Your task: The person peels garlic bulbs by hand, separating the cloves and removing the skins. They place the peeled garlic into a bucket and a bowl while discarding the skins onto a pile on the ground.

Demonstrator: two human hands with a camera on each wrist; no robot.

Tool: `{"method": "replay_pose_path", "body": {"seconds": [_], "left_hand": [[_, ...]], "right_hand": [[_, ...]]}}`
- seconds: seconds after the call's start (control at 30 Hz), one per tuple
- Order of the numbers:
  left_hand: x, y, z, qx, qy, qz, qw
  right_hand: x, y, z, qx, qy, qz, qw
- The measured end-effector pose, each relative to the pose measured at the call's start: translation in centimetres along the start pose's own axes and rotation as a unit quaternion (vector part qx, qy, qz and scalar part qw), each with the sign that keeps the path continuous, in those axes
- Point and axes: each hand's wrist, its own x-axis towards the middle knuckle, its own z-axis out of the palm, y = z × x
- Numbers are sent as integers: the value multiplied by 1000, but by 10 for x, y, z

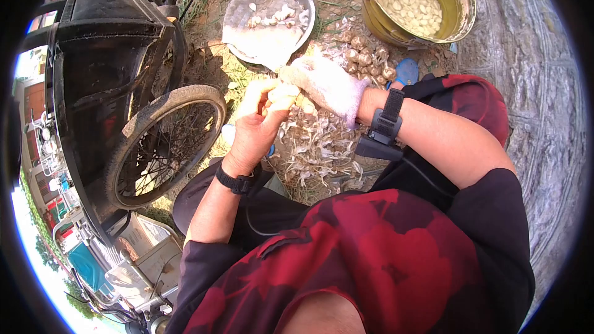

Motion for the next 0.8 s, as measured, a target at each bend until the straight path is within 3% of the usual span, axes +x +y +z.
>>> {"method": "replay_pose_path", "body": {"seconds": [0.03,0.07,0.1,0.13,0.17,0.23,0.27,0.3,0.33,0.37,0.4,0.43,0.57,0.63,0.77,0.8], "left_hand": [[0,-1,0,0,0,0,1000],[2,-3,1,50,-3,79,996],[2,-6,1,101,-6,157,982],[2,-9,-1,101,-6,158,982],[0,-12,-4,83,1,126,989],[2,-1,-8,65,7,99,993],[1,6,-11,-63,8,36,997],[0,19,-13,-190,9,-27,981],[0,30,-16,-173,19,-60,983],[-1,28,-15,-174,20,-59,983],[-1,23,-14,-193,20,-52,980],[-2,18,-13,-212,18,-45,976],[-4,5,-15,-152,21,-27,988],[-6,-3,-20,-11,23,-45,999],[-5,-2,-27,-2,53,-8,999],[-4,-1,-30,-54,95,-54,993]], "right_hand": [[-1,-7,1,-54,-9,49,997],[-1,-6,3,-55,-9,49,997],[-1,-5,6,61,39,115,991],[-1,-6,10,176,86,178,964],[0,-8,13,173,83,178,965],[1,-20,18,325,78,229,914],[2,-10,14,323,77,227,915],[2,9,6,55,37,-6,998],[4,12,5,-221,-8,-239,945],[4,14,4,-222,-10,-239,945],[5,3,8,82,-7,-18,996],[5,-5,10,375,-2,206,904],[7,-9,10,365,-25,245,898],[10,-9,10,156,-74,122,977],[8,4,0,204,-70,188,958],[9,1,0,201,-71,187,959]]}}
